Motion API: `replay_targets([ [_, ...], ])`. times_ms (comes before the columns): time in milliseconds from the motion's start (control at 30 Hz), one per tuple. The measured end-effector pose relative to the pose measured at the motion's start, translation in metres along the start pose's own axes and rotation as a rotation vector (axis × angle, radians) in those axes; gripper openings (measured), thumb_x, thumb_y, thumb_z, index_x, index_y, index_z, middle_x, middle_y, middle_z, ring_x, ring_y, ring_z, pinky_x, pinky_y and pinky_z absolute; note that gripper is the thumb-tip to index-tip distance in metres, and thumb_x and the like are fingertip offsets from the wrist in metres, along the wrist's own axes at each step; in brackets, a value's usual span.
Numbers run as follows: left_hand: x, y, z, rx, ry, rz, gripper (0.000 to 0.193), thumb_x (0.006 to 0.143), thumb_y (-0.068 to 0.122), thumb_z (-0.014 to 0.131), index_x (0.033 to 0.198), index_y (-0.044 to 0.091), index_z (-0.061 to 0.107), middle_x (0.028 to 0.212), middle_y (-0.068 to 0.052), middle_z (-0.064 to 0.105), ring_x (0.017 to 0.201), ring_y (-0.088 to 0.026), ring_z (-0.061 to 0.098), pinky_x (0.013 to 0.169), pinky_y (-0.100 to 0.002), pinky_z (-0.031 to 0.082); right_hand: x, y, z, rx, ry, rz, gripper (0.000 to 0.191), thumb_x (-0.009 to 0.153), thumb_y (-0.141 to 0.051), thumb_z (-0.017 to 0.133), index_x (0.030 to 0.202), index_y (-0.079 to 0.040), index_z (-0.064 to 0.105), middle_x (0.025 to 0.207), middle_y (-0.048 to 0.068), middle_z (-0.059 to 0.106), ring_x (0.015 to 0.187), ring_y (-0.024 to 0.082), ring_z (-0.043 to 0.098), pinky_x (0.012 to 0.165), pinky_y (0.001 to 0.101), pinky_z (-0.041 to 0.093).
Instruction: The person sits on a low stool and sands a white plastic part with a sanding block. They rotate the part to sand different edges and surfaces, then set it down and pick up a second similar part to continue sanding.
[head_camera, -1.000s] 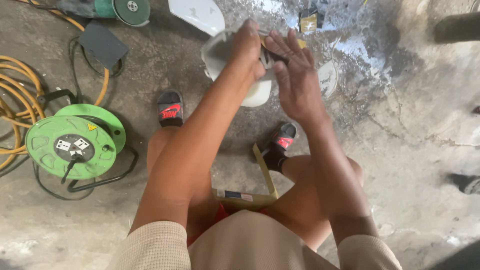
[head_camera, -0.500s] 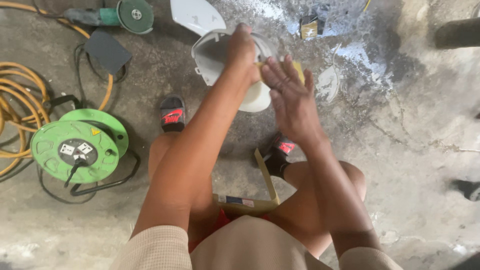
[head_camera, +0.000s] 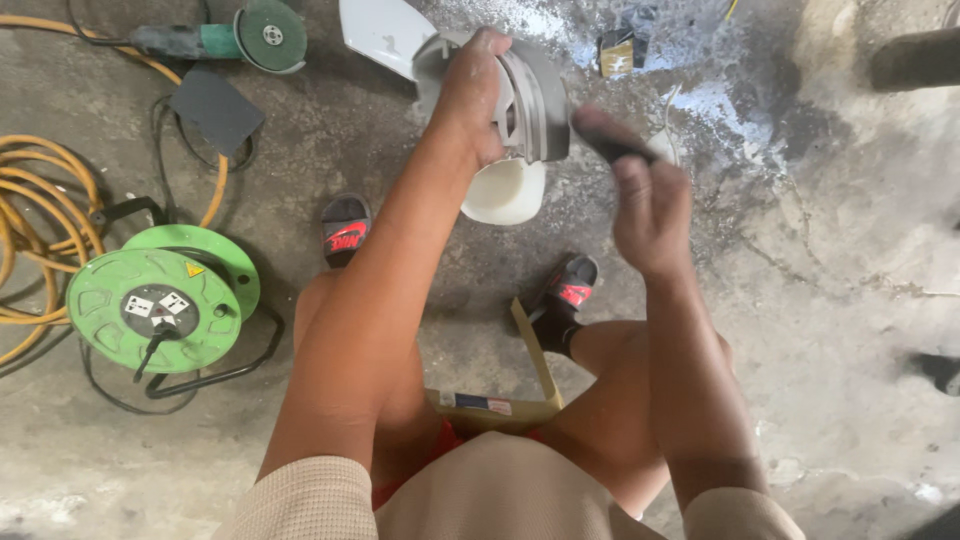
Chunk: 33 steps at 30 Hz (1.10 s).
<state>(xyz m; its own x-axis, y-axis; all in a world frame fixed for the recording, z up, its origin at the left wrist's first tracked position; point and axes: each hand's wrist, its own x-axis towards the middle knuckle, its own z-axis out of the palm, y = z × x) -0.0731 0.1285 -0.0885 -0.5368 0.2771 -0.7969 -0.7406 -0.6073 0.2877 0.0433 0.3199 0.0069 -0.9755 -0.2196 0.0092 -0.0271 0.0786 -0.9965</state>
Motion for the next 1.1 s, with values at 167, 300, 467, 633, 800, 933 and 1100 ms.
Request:
replay_targets([
  [167,-0.007,-0.011,0.01,0.068,-0.088,0.031,0.037,0.087,0.034,0.049,0.099,0.003,0.064,0.086,-0.018,0.074,0.079,-0.032,0.073,0.073,-0.055,0.062,0.017,0.015,0.007,-0.576,0.141,-0.256,0.03,0.114,-0.004,0.055,0.141,-0.009,0.066,0.147,0.011,0.064,0.142,0.033,0.061,0.114,0.0409,0.055],
  [300,-0.005,-0.015,0.013,0.007,-0.011,0.041,0.036,0.092,0.035,0.047,0.099,0.001,0.06,0.081,-0.016,0.067,0.072,-0.031,0.064,0.067,-0.052,0.057,0.002,0.008,0.026,-0.821,-0.043,-0.281,0.039,0.099,-0.002,0.068,0.138,-0.001,0.065,0.147,0.015,0.061,0.141,0.041,0.052,0.118,0.0501,0.045],
  [467,-0.003,-0.012,0.013,-0.121,0.062,0.101,0.031,0.092,0.031,0.042,0.096,0.003,0.054,0.082,-0.016,0.065,0.07,-0.031,0.065,0.063,-0.055,0.056,0.005,0.0,0.035,-0.836,-0.041,-0.228,0.039,0.103,-0.002,0.066,0.141,-0.003,0.064,0.152,0.013,0.059,0.148,0.035,0.049,0.12,0.0518,0.039],
  [633,-0.006,-0.01,0.011,-0.036,0.114,0.065,0.034,0.093,0.036,0.042,0.097,0.005,0.054,0.078,-0.012,0.062,0.066,-0.025,0.062,0.059,-0.052,0.056,0.016,0.005,0.033,-0.806,-0.09,-0.209,0.039,0.108,-0.006,0.062,0.146,-0.006,0.062,0.155,0.011,0.057,0.154,0.035,0.041,0.124,0.0555,0.029],
  [800,-0.005,-0.008,0.011,-0.077,0.057,0.096,0.029,0.092,0.031,0.047,0.095,0.003,0.056,0.076,-0.014,0.063,0.063,-0.029,0.064,0.06,-0.053,0.056,0.01,0.006,0.032,-0.857,-0.15,-0.141,0.041,0.103,-0.012,0.061,0.144,-0.008,0.063,0.154,0.011,0.056,0.153,0.035,0.036,0.126,0.0576,0.015],
  [933,-0.002,-0.008,0.01,-0.057,0.105,0.065,0.026,0.091,0.03,0.045,0.093,0.006,0.054,0.075,-0.011,0.062,0.063,-0.026,0.064,0.061,-0.054,0.056,0.011,0.009,0.031,-0.811,-0.096,-0.148,0.037,0.111,-0.012,0.059,0.148,-0.016,0.061,0.157,0.005,0.056,0.159,0.031,0.033,0.132,0.0535,0.01],
  [1100,-0.001,-0.008,0.006,-0.043,0.062,0.107,0.031,0.094,0.032,0.043,0.091,0.004,0.056,0.077,-0.015,0.062,0.066,-0.027,0.062,0.062,-0.053,0.057,0.011,0.016,0.034,-0.847,-0.141,-0.133,0.042,0.109,-0.017,0.056,0.15,-0.012,0.058,0.158,0.009,0.053,0.157,0.031,0.031,0.129,0.0549,0.005],
])
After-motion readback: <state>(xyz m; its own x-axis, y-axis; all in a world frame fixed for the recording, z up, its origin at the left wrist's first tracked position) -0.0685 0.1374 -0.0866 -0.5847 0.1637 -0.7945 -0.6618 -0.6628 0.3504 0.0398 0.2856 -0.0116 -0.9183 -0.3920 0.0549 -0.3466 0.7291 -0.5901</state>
